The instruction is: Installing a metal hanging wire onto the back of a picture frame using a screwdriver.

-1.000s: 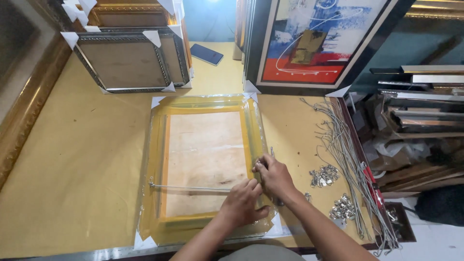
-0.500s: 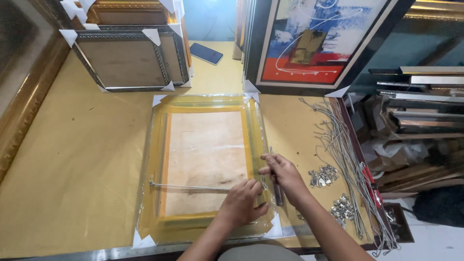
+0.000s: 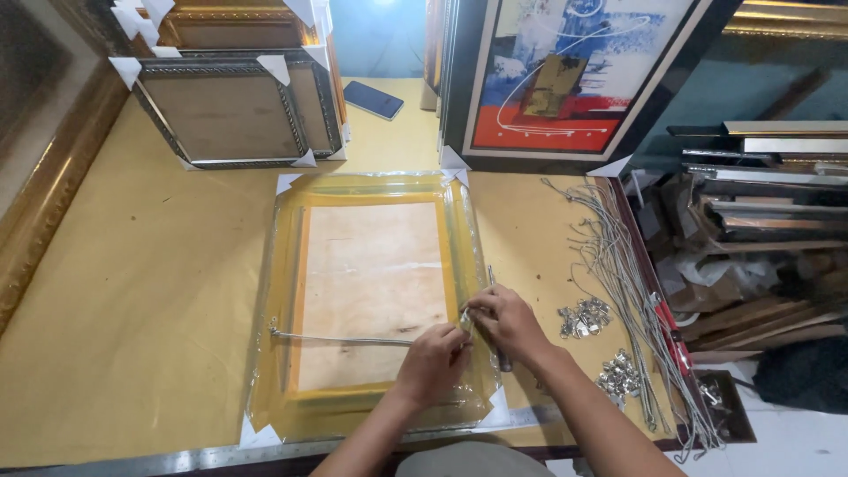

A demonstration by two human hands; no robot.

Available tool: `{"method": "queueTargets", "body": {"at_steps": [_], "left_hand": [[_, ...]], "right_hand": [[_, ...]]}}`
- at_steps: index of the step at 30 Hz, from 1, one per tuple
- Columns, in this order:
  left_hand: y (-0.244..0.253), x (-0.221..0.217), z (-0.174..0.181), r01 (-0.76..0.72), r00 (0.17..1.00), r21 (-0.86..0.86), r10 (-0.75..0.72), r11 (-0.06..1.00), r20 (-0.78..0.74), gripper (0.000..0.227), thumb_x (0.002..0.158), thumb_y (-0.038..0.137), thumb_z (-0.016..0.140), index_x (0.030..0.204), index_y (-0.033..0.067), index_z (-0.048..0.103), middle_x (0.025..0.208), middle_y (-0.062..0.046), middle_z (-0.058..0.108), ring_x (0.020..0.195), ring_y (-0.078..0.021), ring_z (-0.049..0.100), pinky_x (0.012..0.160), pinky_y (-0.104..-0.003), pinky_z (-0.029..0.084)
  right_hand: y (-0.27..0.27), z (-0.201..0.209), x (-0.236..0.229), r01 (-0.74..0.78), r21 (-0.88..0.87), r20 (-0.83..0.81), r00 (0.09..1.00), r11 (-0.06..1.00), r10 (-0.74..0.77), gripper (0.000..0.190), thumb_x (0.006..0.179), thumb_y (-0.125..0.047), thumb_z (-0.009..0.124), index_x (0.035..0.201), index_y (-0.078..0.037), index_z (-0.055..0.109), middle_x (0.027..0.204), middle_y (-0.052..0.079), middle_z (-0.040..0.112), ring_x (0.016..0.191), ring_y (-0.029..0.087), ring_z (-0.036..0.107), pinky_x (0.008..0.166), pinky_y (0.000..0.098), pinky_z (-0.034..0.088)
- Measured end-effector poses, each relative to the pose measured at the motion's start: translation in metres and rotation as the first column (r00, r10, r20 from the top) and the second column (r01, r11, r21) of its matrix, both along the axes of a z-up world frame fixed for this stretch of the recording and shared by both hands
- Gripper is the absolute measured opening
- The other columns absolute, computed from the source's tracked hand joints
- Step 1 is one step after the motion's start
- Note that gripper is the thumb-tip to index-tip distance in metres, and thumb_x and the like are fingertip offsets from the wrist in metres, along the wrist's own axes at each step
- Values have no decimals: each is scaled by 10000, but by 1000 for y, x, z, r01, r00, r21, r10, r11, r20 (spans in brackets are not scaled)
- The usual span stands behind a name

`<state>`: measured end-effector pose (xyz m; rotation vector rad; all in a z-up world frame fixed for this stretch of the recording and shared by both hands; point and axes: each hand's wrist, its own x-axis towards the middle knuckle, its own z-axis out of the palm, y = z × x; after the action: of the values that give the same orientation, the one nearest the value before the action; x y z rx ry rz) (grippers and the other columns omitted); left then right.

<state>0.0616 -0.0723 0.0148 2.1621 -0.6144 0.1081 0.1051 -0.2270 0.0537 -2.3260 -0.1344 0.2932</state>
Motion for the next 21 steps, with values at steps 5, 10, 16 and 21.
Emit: {"method": "queueTargets", "body": {"at_steps": [5,10,16,21], "left_hand": [[-1,2,-4,-70,997,-123,72,990,5,82,770,38,546,690,53,540,628,-68,503,573,-233,475,492,-348,379],[6,1,24,-251,968,12,251,968,4,13,745,83,621,750,93,627,694,-39,589,590,-207,580,462,-325,492],[17,19,29,-321,942,1,319,947,102,50,711,51,594,719,99,609,655,-53,534,559,-248,547,470,-357,449],[15,33,38,-317,946,157,324,936,-27,58,722,153,620,736,201,592,660,12,528,656,-192,607,587,-317,521]], "right_hand": [[1,4,-5,65,177,-129,991,982,-42,211,814,-238,543,929,-125,678,876,20,648,774,133,587,685,247,439],[2,6,-13,228,365,-271,954,903,-131,225,807,-187,595,968,-69,699,789,4,613,615,88,480,562,202,386],[0,7,-8,204,386,-273,957,900,-100,216,747,-126,677,957,-101,632,688,39,623,619,112,550,572,236,457],[2,20,-4,-14,201,-92,995,979,33,153,687,-97,714,839,-83,714,699,84,698,574,149,566,563,299,454]]}}
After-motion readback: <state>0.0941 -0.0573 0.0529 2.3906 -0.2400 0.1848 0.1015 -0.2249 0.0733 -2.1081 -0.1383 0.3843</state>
